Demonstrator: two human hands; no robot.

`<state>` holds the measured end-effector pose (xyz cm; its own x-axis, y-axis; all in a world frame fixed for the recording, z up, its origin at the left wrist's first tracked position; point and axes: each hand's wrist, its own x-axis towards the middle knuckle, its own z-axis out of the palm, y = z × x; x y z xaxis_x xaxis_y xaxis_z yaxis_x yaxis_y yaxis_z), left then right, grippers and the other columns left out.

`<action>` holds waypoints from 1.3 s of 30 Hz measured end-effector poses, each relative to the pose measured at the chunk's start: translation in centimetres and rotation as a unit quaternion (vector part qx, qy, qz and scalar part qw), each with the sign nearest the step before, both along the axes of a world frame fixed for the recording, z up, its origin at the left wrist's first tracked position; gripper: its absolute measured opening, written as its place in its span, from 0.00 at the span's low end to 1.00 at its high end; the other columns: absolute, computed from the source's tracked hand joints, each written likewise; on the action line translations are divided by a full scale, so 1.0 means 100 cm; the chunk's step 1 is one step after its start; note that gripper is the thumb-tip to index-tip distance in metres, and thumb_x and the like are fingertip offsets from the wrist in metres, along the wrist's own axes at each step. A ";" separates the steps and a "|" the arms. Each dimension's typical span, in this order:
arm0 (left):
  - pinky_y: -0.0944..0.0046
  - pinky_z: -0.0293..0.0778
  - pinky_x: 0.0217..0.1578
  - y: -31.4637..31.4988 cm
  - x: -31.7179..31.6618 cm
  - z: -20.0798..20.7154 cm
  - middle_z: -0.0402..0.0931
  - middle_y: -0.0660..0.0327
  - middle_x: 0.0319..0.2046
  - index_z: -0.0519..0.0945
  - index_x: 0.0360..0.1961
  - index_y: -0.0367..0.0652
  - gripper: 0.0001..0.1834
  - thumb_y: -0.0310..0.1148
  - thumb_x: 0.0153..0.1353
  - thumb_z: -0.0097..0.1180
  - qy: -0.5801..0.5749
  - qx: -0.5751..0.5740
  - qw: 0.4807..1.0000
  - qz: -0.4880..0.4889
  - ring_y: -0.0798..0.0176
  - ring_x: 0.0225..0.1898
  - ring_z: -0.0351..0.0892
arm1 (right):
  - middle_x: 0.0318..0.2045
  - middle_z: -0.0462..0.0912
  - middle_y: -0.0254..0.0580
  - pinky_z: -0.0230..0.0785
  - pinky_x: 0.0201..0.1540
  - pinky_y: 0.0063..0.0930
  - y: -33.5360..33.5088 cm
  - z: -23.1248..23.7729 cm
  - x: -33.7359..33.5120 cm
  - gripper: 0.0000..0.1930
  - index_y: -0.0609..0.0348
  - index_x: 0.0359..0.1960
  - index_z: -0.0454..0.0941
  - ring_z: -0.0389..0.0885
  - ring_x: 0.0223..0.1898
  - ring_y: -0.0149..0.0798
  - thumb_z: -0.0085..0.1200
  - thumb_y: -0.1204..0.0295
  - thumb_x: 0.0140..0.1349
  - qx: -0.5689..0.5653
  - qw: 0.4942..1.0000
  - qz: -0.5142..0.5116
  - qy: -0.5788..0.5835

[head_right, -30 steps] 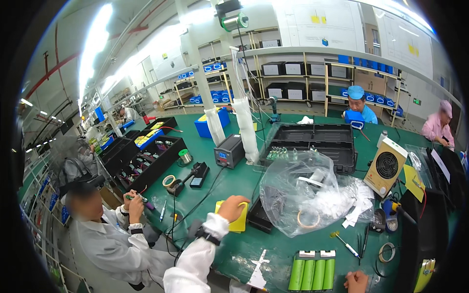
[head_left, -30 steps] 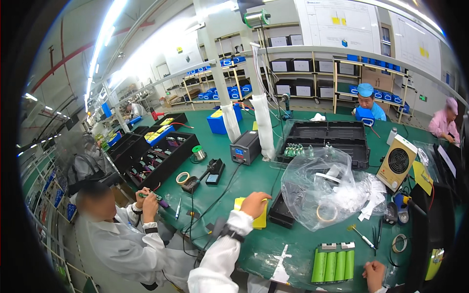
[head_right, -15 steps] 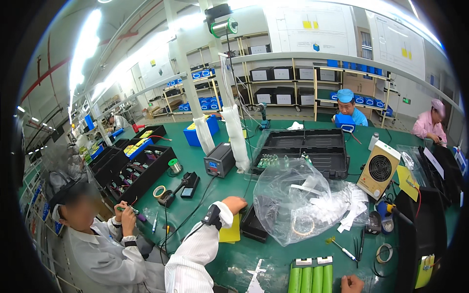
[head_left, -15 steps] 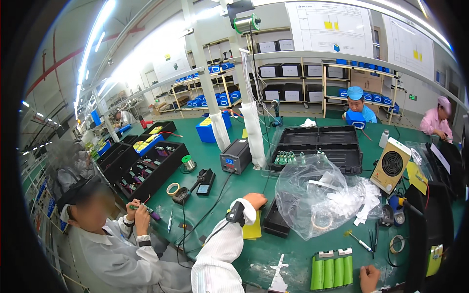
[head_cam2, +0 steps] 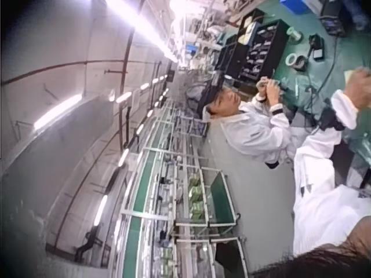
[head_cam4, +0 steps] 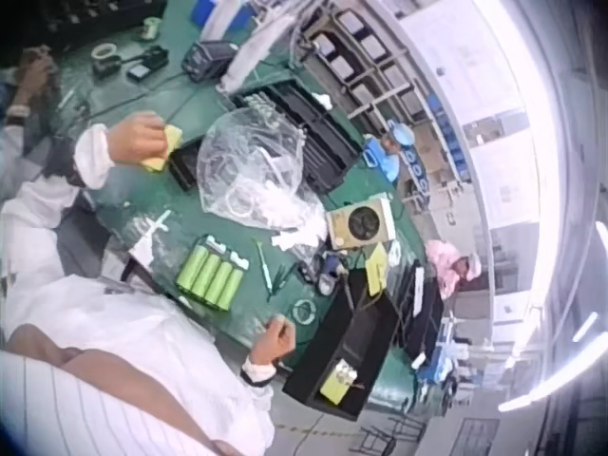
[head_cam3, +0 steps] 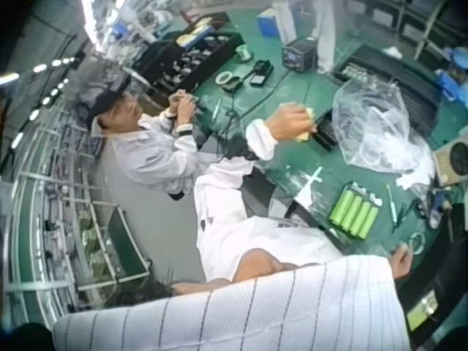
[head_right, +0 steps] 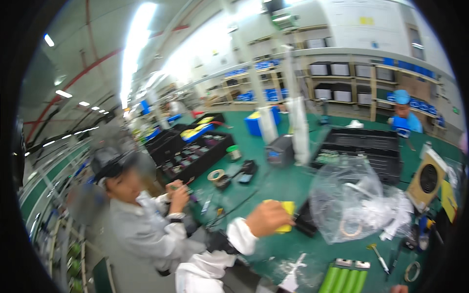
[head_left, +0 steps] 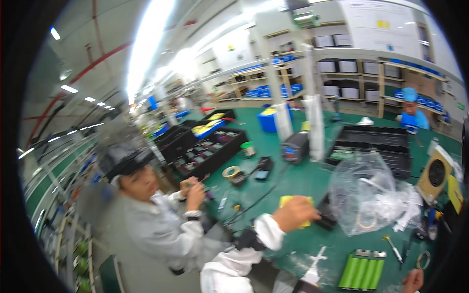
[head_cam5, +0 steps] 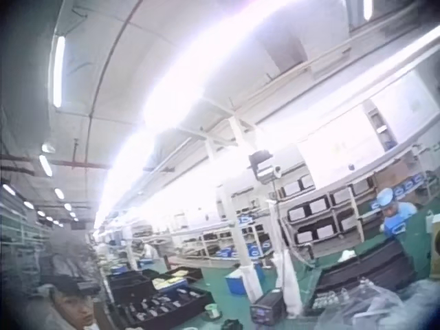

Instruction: Soldering electrical connections on green battery pack units at an electronics assembly workbench.

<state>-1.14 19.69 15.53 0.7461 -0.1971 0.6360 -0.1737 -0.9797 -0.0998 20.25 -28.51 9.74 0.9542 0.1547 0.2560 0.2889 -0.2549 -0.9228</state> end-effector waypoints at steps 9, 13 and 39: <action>0.62 0.65 0.26 -0.204 -0.004 0.030 0.69 0.65 0.24 0.75 0.32 0.43 0.05 0.30 0.55 0.57 0.038 -0.074 0.973 -0.216 0.63 0.24 0.68 | 0.41 0.80 0.55 0.70 0.49 0.41 0.084 0.090 -0.060 0.13 0.69 0.45 0.76 0.79 0.45 0.54 0.54 0.68 0.68 -0.013 0.848 0.427 -0.314; 0.59 0.65 0.24 -0.224 0.001 0.030 0.71 0.63 0.24 0.78 0.32 0.42 0.08 0.30 0.50 0.59 0.022 -0.124 0.972 -0.200 0.59 0.25 0.71 | 0.30 0.79 0.52 0.70 0.43 0.39 0.084 0.095 -0.072 0.10 0.67 0.33 0.79 0.78 0.37 0.51 0.56 0.70 0.67 0.002 0.844 0.512 -0.159; 0.64 0.67 0.25 -0.239 -0.036 -0.036 0.67 0.63 0.24 0.80 0.42 0.37 0.15 0.32 0.54 0.63 -0.029 -0.201 0.979 0.012 0.63 0.25 0.71 | 0.28 0.80 0.49 0.71 0.37 0.39 0.073 0.070 -0.061 0.04 0.62 0.27 0.79 0.79 0.32 0.52 0.63 0.80 0.52 -0.051 0.838 0.489 -0.237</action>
